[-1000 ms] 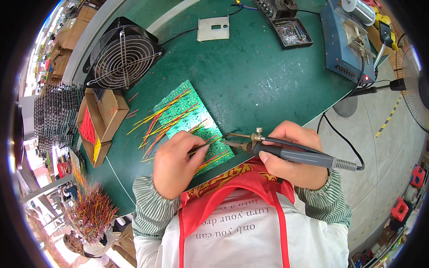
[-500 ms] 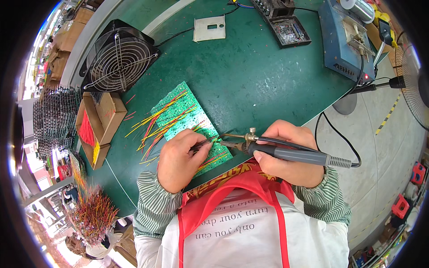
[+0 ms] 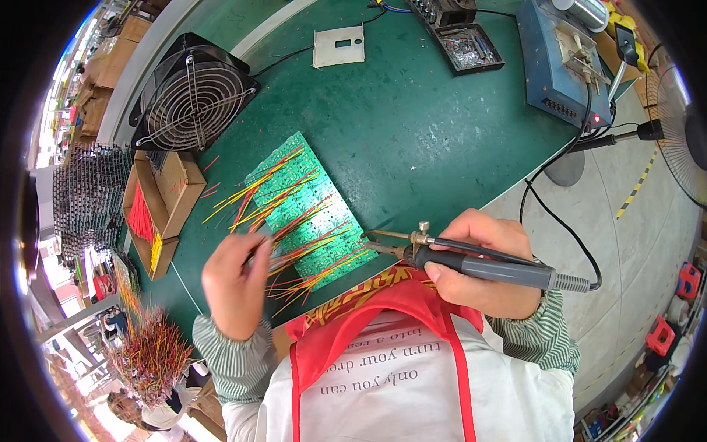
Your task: The person solders multiple wires onto circuit boards at an industrial workbench. This is done using a soldering iron and solder wire.
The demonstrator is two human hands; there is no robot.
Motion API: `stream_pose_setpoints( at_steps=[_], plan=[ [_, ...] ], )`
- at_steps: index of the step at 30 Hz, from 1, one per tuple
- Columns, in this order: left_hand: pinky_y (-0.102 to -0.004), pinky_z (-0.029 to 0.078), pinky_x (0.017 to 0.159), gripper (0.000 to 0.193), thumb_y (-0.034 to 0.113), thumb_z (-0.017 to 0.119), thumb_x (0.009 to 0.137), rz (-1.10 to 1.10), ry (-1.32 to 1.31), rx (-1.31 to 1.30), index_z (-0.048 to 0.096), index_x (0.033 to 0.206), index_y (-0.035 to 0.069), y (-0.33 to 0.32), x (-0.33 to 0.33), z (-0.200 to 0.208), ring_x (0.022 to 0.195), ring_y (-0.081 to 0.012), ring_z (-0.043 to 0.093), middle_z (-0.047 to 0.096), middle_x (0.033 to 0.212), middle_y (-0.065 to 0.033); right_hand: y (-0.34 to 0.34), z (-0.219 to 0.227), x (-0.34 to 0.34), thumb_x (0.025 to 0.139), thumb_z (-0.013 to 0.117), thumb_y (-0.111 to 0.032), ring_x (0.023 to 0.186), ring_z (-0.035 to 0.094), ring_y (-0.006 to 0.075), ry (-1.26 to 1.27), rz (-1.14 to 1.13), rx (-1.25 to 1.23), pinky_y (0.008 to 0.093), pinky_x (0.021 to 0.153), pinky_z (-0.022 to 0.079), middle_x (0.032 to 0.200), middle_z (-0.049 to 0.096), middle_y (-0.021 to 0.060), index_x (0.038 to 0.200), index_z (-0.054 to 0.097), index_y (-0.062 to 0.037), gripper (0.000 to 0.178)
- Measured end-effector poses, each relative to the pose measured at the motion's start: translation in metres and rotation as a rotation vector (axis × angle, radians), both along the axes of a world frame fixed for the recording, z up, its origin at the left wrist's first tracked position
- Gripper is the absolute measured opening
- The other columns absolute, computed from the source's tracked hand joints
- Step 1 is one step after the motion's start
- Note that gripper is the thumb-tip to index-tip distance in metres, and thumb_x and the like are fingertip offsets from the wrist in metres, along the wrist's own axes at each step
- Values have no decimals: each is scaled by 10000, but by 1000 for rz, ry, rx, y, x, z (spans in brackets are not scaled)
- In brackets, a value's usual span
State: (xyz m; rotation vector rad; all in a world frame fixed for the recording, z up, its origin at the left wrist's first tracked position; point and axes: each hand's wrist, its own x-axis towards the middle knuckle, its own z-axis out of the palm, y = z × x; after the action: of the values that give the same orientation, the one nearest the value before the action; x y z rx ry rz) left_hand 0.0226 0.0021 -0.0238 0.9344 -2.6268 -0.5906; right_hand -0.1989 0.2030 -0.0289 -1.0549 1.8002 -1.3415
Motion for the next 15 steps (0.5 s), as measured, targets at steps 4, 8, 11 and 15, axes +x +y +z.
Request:
stream_pose_setpoints(
  at_steps=[4,8,11,15],
  plan=[
    [-368,497,596,102,56,680,754,-58,-72,105,635,844,41,22,28,10,645,-291,606,608,710,-109,0,-3,6,698,718,-68,540,587,81,29,30,-31,216,509,446,645,633,42,796,565,-12,189],
    [-366,494,578,116,62,688,737,-219,-93,125,618,829,47,45,38,-17,631,-271,603,611,726,-99,-3,-3,14,701,714,-60,535,588,85,-32,75,-28,225,503,446,637,631,43,791,561,-12,184],
    [-362,491,566,126,69,693,737,-212,-53,7,611,831,51,51,38,-32,622,-265,600,609,731,-94,-5,-5,20,707,708,-55,532,586,84,-38,65,-65,227,498,443,635,632,44,792,557,-12,178],
    [-332,488,555,116,61,693,754,-139,28,63,615,836,37,45,32,-40,606,-256,599,609,729,-96,-5,-2,22,717,697,-47,534,582,78,-58,61,-69,224,497,443,647,640,45,800,556,-14,167]
  ],
)
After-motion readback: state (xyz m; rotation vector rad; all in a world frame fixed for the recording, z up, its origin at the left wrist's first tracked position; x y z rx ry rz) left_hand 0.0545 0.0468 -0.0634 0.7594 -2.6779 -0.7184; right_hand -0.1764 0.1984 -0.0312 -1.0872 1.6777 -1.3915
